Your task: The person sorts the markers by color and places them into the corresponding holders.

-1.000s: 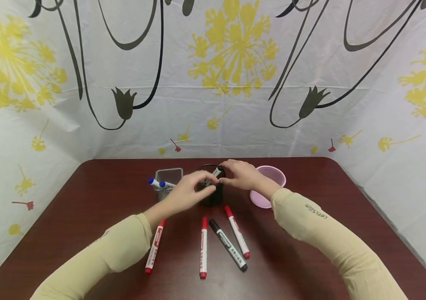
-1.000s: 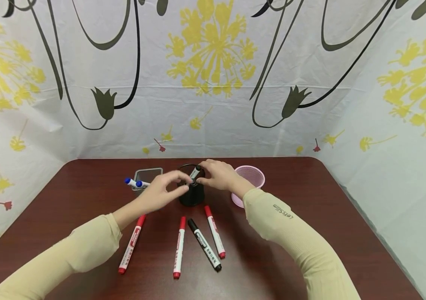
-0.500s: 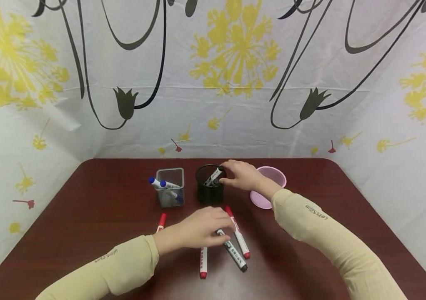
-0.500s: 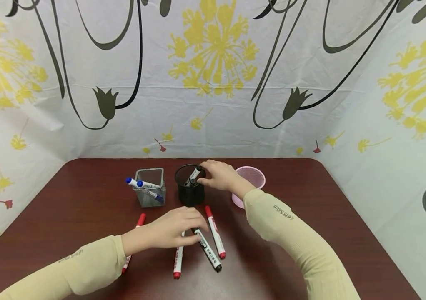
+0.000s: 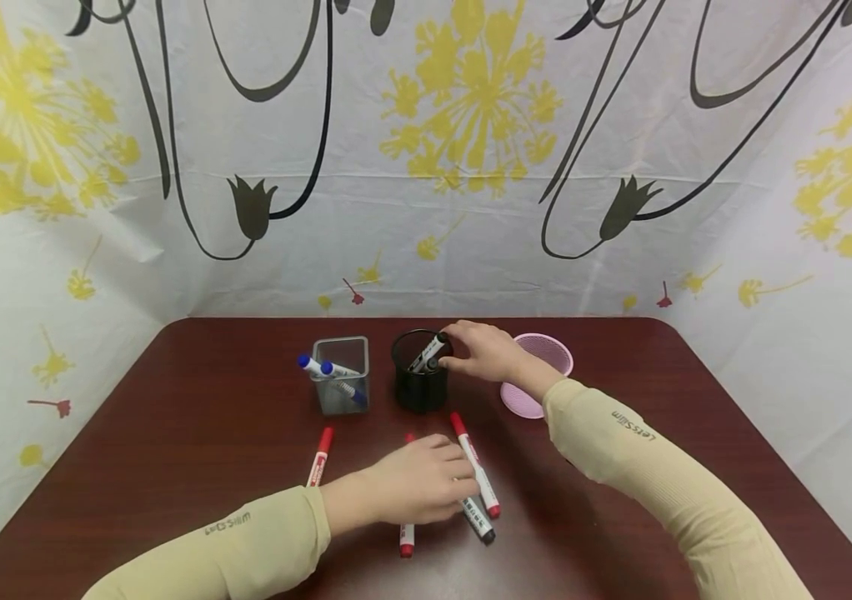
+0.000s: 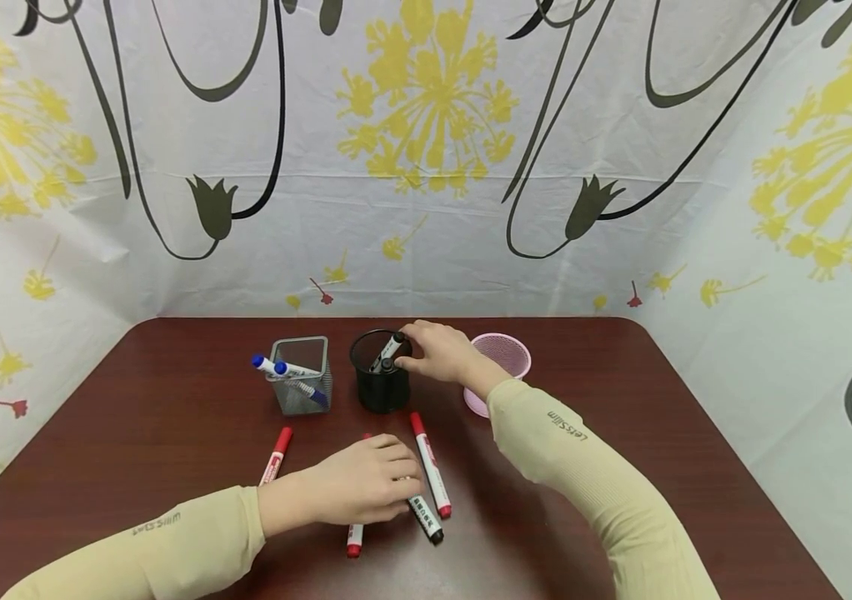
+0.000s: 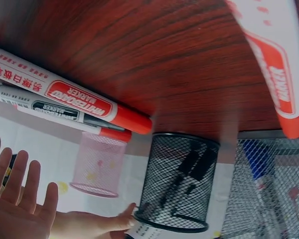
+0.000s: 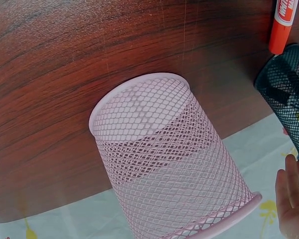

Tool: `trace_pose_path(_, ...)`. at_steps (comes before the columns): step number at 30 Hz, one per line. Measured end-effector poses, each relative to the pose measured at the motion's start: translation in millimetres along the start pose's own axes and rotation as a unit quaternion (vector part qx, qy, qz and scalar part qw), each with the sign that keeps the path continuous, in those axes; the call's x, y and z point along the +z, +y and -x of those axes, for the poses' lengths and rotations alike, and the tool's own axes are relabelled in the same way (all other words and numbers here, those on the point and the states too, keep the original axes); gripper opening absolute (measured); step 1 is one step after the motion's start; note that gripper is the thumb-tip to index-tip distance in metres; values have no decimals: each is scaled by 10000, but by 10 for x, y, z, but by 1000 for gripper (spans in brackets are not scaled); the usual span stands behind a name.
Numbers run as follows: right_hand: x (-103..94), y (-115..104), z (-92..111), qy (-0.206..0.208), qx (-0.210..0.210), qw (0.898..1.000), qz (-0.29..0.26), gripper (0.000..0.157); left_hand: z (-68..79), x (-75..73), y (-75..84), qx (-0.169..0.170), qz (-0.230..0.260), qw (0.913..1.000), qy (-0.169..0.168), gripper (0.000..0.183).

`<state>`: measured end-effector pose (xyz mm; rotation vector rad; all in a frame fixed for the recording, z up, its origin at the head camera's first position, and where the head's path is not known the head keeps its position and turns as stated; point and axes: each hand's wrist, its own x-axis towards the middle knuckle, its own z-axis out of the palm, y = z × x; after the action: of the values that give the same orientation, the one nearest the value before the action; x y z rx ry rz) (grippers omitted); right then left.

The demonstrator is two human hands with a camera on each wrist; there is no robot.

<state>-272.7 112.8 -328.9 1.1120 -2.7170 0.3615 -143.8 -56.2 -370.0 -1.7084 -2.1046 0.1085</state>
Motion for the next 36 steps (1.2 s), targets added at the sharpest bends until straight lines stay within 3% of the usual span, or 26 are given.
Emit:
trace_pose_path(4,1,-7,1,0,3,10000,-30,42,-16,35,53,195,-286,9993,-145,16)
trace_pose_path(7,0,-9,3,-22,18,10000,-31,42,-17,74,83,220,-212,9989,-351,20)
trace_pose_path(20,5,-11,14,19,64,10000,-67,42,24,304,91,-216,-59,9978,-626,34)
trace_pose_path(24,8,-5,13,41,27,10000,-75,42,30,328,90,-274,-131,9971,-694,30)
trace_pose_path(36,6,2,3,-18,41,10000,-40,42,34,359,99,-7,-485,9970,-603,14)
